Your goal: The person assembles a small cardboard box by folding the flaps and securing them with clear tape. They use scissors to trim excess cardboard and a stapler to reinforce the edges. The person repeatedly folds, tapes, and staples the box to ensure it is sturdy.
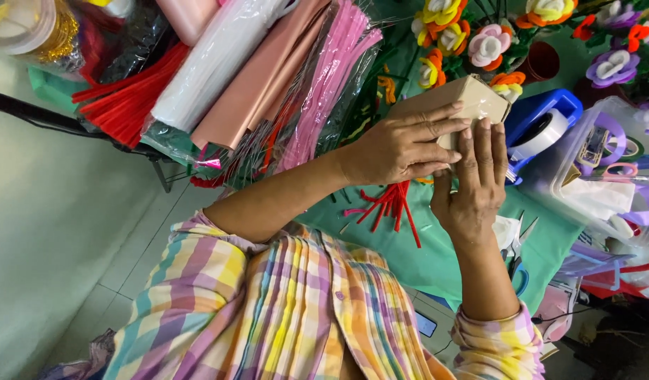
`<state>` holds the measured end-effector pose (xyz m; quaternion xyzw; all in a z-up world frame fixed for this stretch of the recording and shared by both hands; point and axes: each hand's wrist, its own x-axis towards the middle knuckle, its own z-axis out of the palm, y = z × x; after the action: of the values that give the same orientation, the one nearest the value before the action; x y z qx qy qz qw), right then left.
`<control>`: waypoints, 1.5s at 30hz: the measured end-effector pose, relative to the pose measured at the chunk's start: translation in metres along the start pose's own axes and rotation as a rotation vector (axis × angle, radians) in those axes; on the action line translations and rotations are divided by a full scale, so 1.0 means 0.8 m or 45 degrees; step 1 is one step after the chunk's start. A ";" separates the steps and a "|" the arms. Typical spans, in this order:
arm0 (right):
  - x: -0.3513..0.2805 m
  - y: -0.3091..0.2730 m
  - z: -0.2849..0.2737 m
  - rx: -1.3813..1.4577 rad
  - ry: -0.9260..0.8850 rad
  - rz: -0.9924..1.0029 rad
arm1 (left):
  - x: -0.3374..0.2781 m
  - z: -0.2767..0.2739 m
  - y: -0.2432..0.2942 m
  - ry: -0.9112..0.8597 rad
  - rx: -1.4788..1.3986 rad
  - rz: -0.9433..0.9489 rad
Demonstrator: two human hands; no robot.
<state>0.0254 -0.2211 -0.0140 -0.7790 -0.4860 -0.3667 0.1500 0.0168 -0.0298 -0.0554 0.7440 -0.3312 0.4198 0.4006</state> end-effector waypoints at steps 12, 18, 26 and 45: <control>0.007 0.031 -0.010 0.469 -0.185 0.245 | 0.003 -0.011 0.002 -0.072 -0.076 -0.013; 0.010 0.031 -0.007 0.572 -0.254 0.281 | -0.003 -0.005 -0.003 -0.047 -0.104 -0.011; -0.003 0.030 -0.016 0.577 -0.342 0.323 | 0.005 -0.038 0.012 -0.308 -0.482 -0.205; -0.033 0.012 0.016 1.722 0.085 0.841 | -0.016 -0.054 -0.037 -0.520 -0.690 -0.615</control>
<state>0.0328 -0.2354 -0.0407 -0.6109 -0.3416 0.0523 0.7123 0.0203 0.0232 -0.0622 0.7360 -0.3182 0.0553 0.5949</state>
